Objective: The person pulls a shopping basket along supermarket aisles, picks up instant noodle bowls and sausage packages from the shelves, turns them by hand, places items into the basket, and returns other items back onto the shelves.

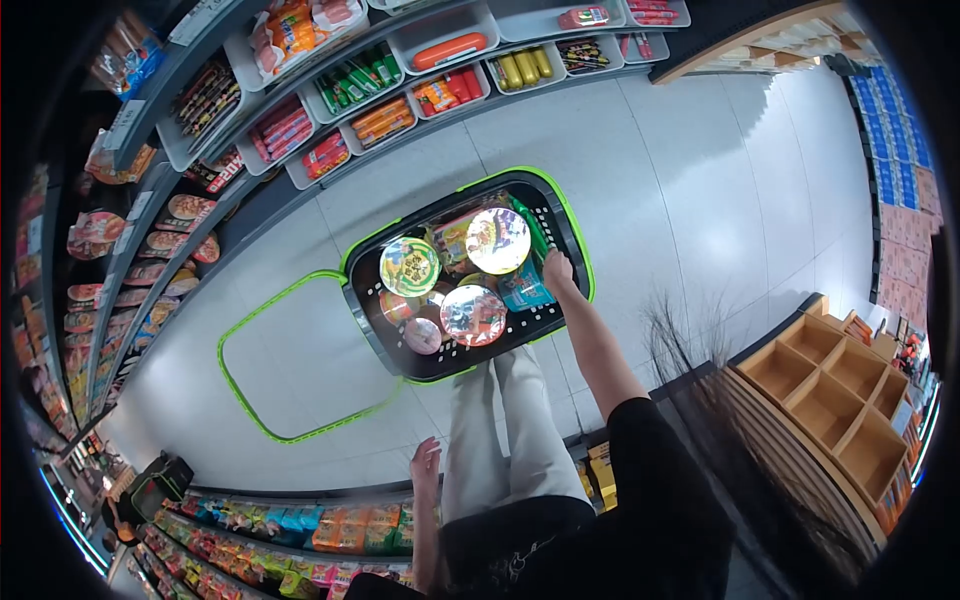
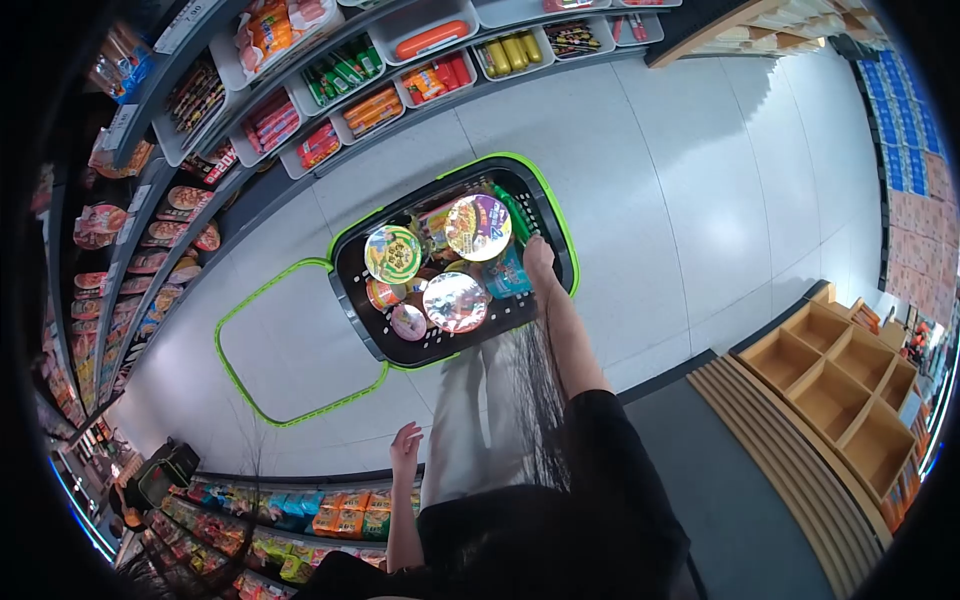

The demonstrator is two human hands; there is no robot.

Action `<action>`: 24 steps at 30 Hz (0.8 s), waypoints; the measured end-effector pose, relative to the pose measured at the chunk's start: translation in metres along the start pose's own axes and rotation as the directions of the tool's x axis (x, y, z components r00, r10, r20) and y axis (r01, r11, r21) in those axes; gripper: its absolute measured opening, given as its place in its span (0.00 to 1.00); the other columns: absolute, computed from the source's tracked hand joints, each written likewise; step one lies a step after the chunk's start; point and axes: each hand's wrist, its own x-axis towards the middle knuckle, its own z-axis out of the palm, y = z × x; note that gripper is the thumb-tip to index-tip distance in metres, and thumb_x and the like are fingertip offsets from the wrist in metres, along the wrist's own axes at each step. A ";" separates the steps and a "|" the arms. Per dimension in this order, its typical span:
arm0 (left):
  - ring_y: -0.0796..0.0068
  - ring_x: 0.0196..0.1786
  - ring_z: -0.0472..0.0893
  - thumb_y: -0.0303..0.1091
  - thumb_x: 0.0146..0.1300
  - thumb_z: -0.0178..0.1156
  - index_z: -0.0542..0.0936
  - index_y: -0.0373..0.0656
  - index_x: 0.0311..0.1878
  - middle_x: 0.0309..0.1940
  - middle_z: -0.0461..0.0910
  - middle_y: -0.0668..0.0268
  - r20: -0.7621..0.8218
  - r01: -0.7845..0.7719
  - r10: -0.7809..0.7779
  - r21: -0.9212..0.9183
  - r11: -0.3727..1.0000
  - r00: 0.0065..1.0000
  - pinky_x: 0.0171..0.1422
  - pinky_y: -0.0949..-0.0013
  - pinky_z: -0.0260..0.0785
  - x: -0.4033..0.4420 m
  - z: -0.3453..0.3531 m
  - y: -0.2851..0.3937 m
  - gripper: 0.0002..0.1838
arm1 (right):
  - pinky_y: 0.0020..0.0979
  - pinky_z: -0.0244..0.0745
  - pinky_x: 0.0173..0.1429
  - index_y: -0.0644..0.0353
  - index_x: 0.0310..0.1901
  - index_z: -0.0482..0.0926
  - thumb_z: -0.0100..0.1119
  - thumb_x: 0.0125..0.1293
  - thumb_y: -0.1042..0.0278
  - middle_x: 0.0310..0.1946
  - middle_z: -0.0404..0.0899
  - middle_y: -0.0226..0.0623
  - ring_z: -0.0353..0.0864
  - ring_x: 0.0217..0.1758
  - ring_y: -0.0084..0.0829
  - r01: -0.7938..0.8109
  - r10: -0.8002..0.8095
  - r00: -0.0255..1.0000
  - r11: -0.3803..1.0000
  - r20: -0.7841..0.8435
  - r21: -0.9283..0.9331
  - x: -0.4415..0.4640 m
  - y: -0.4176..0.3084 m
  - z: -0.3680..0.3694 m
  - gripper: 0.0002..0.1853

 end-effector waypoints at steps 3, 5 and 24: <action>0.72 0.41 0.74 0.20 0.56 0.45 0.68 0.34 0.47 0.38 0.74 0.59 0.015 -0.043 0.043 -0.005 0.999 0.999 0.47 0.74 0.66 0.005 0.000 0.045 0.14 | 0.38 0.72 0.37 0.68 0.34 0.68 0.40 0.57 0.71 0.33 0.73 0.52 0.74 0.36 0.48 0.111 -0.110 0.992 0.994 -0.063 0.023 -0.020 0.000 -0.036 0.09; 0.73 0.42 0.74 0.20 0.56 0.46 0.68 0.33 0.47 0.38 0.74 0.59 0.026 -0.145 0.147 -0.081 0.986 0.989 0.47 0.74 0.66 0.017 0.000 0.067 0.14 | 0.42 0.71 0.36 0.69 0.32 0.67 0.51 0.52 0.66 0.30 0.71 0.52 0.74 0.33 0.49 0.214 -0.201 0.964 0.975 -0.175 0.054 -0.043 0.012 -0.047 0.13; 0.78 0.42 0.72 0.25 0.47 0.59 0.64 0.35 0.49 0.40 0.72 0.64 0.160 -0.559 0.750 -0.571 0.600 0.642 0.46 0.75 0.65 -0.087 -0.053 0.395 0.24 | 0.28 0.54 0.58 0.66 0.57 0.54 0.46 0.59 0.69 0.53 0.62 0.40 0.60 0.54 0.26 0.386 -0.861 0.507 0.178 -0.047 0.905 -0.398 -0.105 -0.335 0.25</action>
